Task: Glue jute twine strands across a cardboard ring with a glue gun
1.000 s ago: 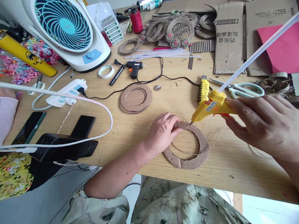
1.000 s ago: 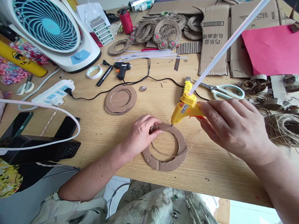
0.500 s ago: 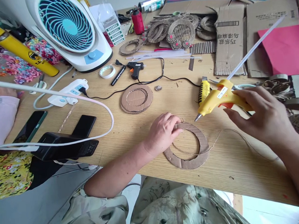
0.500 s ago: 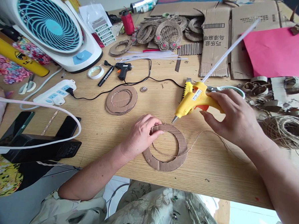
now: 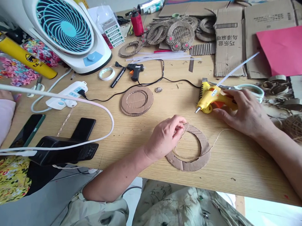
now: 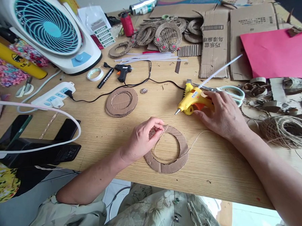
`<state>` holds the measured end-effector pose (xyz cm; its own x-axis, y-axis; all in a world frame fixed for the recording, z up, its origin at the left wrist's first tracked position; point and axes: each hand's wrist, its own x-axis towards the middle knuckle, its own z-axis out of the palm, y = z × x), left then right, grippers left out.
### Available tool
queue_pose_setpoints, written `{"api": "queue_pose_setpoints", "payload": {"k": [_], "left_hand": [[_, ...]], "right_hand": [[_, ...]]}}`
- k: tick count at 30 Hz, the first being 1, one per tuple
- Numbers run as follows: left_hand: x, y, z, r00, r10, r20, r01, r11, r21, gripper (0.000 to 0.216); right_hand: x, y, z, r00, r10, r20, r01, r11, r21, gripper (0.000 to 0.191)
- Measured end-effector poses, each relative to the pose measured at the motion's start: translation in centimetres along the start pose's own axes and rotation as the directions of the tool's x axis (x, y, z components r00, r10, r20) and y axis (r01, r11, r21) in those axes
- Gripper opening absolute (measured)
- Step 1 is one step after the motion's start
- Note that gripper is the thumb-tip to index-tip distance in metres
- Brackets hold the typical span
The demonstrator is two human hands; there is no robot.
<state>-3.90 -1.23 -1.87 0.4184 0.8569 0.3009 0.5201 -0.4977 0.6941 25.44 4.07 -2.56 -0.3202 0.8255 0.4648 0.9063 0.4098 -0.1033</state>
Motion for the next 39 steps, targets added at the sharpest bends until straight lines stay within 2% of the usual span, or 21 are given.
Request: {"api": "queue_pose_setpoints", "payload": {"k": [2, 3, 4, 5, 6, 8, 9, 11, 15, 23, 28, 39], "left_hand": [[0.0, -0.1, 0.1, 1.000, -0.009, 0.008, 0.009, 1.000, 0.003, 0.020], [0.0, -0.1, 0.1, 1.000, -0.009, 0.010, 0.009, 1.000, 0.014, 0.023], [0.0, -0.2, 0.2, 1.000, -0.008, 0.010, 0.008, 1.000, 0.028, 0.025], [0.0, -0.2, 0.3, 1.000, -0.009, 0.007, 0.008, 0.999, 0.040, 0.026], [0.0, -0.3, 0.3, 1.000, -0.010, 0.003, 0.010, 0.999, 0.046, 0.026], [0.0, -0.4, 0.4, 1.000, -0.017, -0.003, 0.017, 0.999, 0.049, 0.024], [0.0, -0.5, 0.5, 1.000, -0.021, -0.001, 0.021, 0.998, 0.054, 0.023], [0.0, -0.6, 0.5, 1.000, -0.019, 0.016, 0.018, 0.997, 0.075, 0.021], [-0.1, -0.7, 0.4, 0.997, 0.014, 0.081, -0.025, 0.991, 0.134, 0.015], [-0.4, -0.6, 0.3, 0.991, 0.102, 0.088, -0.121, 0.962, 0.247, 0.018], [-0.4, -0.5, 0.3, 0.989, 0.121, 0.086, -0.140, 0.954, 0.265, 0.020], [-0.2, -0.5, 0.4, 0.986, 0.135, 0.095, -0.157, 0.944, 0.291, 0.024]], "right_hand": [[-0.2, -1.1, -0.8, 0.985, -0.107, -0.138, 0.094, 0.991, -0.094, 0.053], [-0.4, -1.9, -1.2, 0.960, -0.175, -0.220, 0.149, 0.980, -0.128, 0.044], [-0.5, -3.0, -1.6, 0.936, -0.269, -0.229, 0.250, 0.962, -0.109, 0.034], [-0.6, -4.1, -1.9, 0.911, -0.369, -0.184, 0.364, 0.929, -0.062, 0.030], [-0.7, -5.3, -2.0, 0.875, -0.478, -0.071, 0.479, 0.878, -0.009, 0.035], [-0.8, -7.2, -2.0, 0.817, -0.574, 0.046, 0.572, 0.818, 0.058, 0.039], [-0.8, -7.9, -1.8, 0.798, -0.600, 0.067, 0.595, 0.800, 0.076, 0.037], [-0.8, -8.5, -1.3, 0.796, -0.601, 0.064, 0.594, 0.798, 0.100, 0.028], [-0.9, -7.9, -0.6, 0.815, -0.578, 0.031, 0.568, 0.810, 0.146, 0.016], [-1.2, -7.1, -0.5, 0.840, -0.542, 0.014, 0.528, 0.825, 0.204, 0.015], [-1.4, -6.8, -0.4, 0.833, -0.553, 0.011, 0.539, 0.816, 0.207, 0.014], [-1.5, -6.9, -0.4, 0.855, -0.518, 0.043, 0.482, 0.821, 0.304, 0.012]]}}
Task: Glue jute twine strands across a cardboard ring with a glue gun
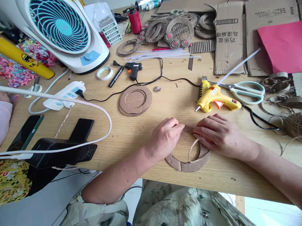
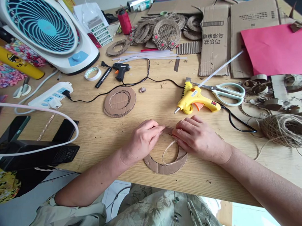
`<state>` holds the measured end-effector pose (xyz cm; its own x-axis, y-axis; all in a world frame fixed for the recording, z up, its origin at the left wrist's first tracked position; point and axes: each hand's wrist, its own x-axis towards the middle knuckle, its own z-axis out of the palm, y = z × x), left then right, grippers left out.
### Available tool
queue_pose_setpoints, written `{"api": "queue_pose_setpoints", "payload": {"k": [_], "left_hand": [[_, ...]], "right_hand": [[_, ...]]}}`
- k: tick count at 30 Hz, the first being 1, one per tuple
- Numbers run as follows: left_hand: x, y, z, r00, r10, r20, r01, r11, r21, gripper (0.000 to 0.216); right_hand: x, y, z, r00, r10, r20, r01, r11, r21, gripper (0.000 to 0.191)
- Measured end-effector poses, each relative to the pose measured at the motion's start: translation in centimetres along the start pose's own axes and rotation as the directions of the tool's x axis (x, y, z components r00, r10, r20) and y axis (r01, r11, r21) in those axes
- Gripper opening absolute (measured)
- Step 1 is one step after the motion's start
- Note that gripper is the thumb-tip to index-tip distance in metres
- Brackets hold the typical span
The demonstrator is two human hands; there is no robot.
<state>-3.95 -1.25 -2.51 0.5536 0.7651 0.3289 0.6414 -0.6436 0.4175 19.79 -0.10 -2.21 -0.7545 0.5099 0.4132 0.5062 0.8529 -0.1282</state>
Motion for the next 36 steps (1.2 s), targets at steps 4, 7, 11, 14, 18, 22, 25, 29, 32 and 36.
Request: {"api": "queue_pose_setpoints", "payload": {"k": [4, 7, 11, 14, 18, 22, 25, 29, 32, 36], "left_hand": [[0.0, 0.1, 0.0, 1.000, 0.004, 0.008, -0.004, 0.999, 0.031, 0.024], [0.0, 0.2, 0.0, 1.000, 0.000, 0.016, -0.001, 0.998, 0.055, 0.024], [0.1, 0.5, -0.2, 0.999, -0.012, 0.032, 0.009, 0.998, 0.068, 0.022], [0.1, 0.6, -0.2, 0.999, -0.012, 0.036, 0.010, 0.997, 0.076, 0.023], [0.2, 0.8, -0.3, 0.999, -0.015, 0.044, 0.011, 0.995, 0.095, 0.023], [0.2, 0.9, -0.3, 0.998, -0.017, 0.058, 0.010, 0.994, 0.112, 0.022], [0.3, 1.0, -0.3, 0.997, -0.019, 0.072, 0.010, 0.992, 0.125, 0.023], [0.3, 1.1, -0.3, 0.996, -0.021, 0.091, 0.008, 0.989, 0.145, 0.023], [0.3, 1.2, -0.3, 0.994, -0.026, 0.106, 0.009, 0.988, 0.157, 0.024], [0.4, 1.4, -0.4, 0.990, -0.036, 0.133, 0.014, 0.987, 0.163, 0.025]], "right_hand": [[-0.1, 0.2, 0.1, 1.000, -0.020, 0.007, 0.020, 1.000, -0.023, 0.011], [-0.2, 0.2, 0.1, 1.000, -0.021, 0.009, 0.021, 0.999, -0.023, 0.011], [-0.3, 0.3, 0.2, 1.000, -0.020, 0.010, 0.020, 1.000, -0.014, 0.012], [-0.4, 0.3, 0.2, 1.000, -0.025, 0.015, 0.025, 1.000, -0.009, 0.012], [-0.4, 0.3, 0.2, 1.000, -0.018, 0.017, 0.018, 1.000, 0.006, 0.013], [-0.4, 0.3, 0.3, 1.000, -0.025, 0.017, 0.025, 1.000, 0.008, 0.014], [-0.4, 0.3, 0.2, 0.999, -0.036, 0.011, 0.036, 0.999, 0.000, 0.014], [-0.4, 0.3, 0.2, 0.999, -0.042, 0.008, 0.043, 0.999, -0.005, 0.014], [-0.4, 0.3, 0.2, 0.999, -0.041, 0.006, 0.041, 0.999, -0.005, 0.014], [-0.4, 0.3, 0.2, 0.999, -0.039, 0.002, 0.039, 0.999, 0.003, 0.013]]}}
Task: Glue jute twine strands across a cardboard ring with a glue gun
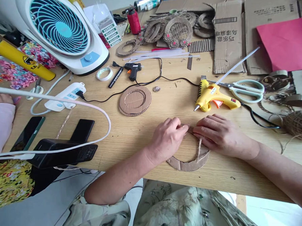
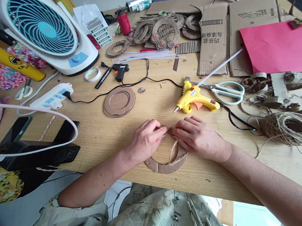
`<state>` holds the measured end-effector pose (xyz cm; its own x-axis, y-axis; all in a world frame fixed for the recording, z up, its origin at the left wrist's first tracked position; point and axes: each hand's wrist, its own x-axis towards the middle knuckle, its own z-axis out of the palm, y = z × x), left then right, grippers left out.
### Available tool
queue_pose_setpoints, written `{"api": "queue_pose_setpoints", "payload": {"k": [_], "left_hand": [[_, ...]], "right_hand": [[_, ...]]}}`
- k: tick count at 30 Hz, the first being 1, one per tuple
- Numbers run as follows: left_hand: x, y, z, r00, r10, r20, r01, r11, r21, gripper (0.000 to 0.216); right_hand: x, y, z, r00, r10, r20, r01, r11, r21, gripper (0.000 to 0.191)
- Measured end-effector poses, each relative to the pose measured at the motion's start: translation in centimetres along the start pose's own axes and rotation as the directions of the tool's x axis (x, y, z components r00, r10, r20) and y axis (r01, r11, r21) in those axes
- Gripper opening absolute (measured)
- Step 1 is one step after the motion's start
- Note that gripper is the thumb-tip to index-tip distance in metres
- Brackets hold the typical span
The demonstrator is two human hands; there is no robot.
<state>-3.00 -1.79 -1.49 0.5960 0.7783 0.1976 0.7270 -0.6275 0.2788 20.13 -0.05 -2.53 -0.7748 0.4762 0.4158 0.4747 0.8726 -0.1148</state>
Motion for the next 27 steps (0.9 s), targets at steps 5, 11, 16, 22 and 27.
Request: {"api": "queue_pose_setpoints", "payload": {"k": [5, 11, 16, 22, 27], "left_hand": [[0.06, 0.20, -0.18, 0.999, -0.012, 0.032, 0.012, 1.000, -0.002, 0.023], [0.00, 0.27, -0.21, 0.999, -0.007, 0.050, 0.007, 1.000, 0.007, 0.025], [-0.04, 0.35, -0.31, 0.997, -0.002, 0.075, -0.001, 0.999, 0.041, 0.031], [-0.19, 0.54, -0.41, 0.992, 0.002, 0.124, -0.012, 0.997, 0.079, 0.035], [-0.20, 0.50, -0.45, 0.992, -0.007, 0.126, -0.003, 0.997, 0.077, 0.031]], "right_hand": [[-0.04, 0.02, 0.01, 1.000, -0.007, 0.002, 0.007, 1.000, -0.008, 0.014], [0.01, -0.01, -0.07, 1.000, -0.013, 0.000, 0.013, 1.000, -0.008, 0.014], [-0.01, -0.02, -0.07, 1.000, -0.011, -0.001, 0.011, 1.000, -0.004, 0.015], [-0.07, 0.02, 0.04, 1.000, -0.009, -0.012, 0.009, 1.000, -0.006, 0.014], [-0.02, 0.00, -0.05, 1.000, -0.007, -0.008, 0.007, 1.000, 0.010, 0.015]]}}
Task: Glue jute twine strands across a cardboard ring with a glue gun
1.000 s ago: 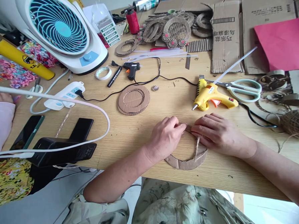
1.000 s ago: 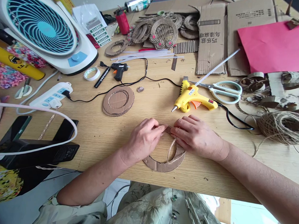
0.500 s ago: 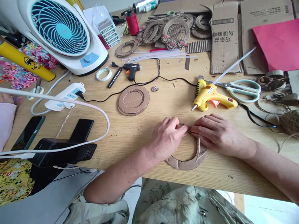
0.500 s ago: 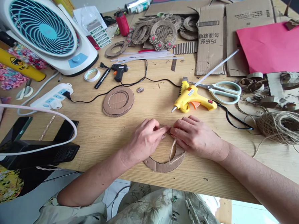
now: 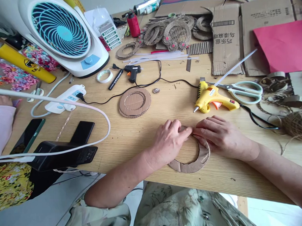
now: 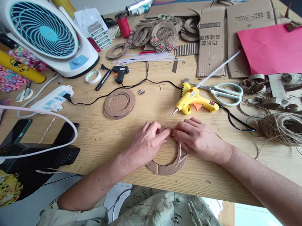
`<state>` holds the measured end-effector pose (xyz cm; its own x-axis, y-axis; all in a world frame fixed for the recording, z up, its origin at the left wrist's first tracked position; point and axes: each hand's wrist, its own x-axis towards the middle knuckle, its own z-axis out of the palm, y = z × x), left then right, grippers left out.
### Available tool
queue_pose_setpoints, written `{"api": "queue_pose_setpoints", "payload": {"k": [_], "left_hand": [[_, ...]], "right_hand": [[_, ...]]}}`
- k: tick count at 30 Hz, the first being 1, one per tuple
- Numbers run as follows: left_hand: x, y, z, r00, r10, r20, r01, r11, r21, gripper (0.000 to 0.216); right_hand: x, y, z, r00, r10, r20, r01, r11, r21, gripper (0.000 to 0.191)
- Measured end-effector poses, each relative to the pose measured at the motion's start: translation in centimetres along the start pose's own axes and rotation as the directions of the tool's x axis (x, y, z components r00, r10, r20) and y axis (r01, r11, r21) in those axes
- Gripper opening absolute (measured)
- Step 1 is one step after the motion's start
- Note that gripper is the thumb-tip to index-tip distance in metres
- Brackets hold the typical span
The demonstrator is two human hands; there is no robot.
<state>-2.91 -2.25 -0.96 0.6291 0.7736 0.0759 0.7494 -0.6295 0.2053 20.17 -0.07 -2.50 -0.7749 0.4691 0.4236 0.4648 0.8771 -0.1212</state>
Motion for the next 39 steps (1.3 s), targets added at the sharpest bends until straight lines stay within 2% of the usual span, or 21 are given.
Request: {"api": "queue_pose_setpoints", "payload": {"k": [6, 20, 27, 30, 34, 39], "left_hand": [[0.1, -1.0, 0.4, 0.997, 0.005, -0.082, -0.015, 0.993, -0.114, 0.027], [0.1, -0.6, 0.0, 0.999, 0.015, -0.030, -0.018, 0.994, -0.104, 0.020], [0.2, -0.2, -0.2, 1.000, 0.019, 0.007, -0.018, 0.999, -0.043, 0.028], [0.1, -0.6, 0.1, 0.999, -0.016, -0.051, 0.009, 0.993, -0.117, 0.031], [0.0, -1.3, 0.3, 0.992, -0.037, -0.120, 0.010, 0.975, -0.221, 0.023], [-0.1, -1.2, 0.1, 0.994, 0.009, -0.110, -0.026, 0.987, -0.157, 0.023]], "right_hand": [[0.0, -0.1, -0.2, 1.000, 0.013, 0.006, -0.013, 1.000, 0.013, 0.015], [0.0, -0.1, -0.3, 0.999, 0.029, 0.018, -0.029, 0.999, 0.031, 0.018], [-0.1, 0.0, -0.2, 0.999, 0.041, 0.030, -0.042, 0.998, 0.042, 0.018], [-0.1, 0.0, -0.3, 0.999, 0.037, 0.030, -0.038, 0.998, 0.042, 0.018], [-0.1, 0.0, -0.2, 0.998, 0.043, 0.039, -0.045, 0.998, 0.043, 0.018], [-0.3, 0.0, -0.1, 0.996, 0.077, 0.050, -0.080, 0.994, 0.071, 0.020]]}}
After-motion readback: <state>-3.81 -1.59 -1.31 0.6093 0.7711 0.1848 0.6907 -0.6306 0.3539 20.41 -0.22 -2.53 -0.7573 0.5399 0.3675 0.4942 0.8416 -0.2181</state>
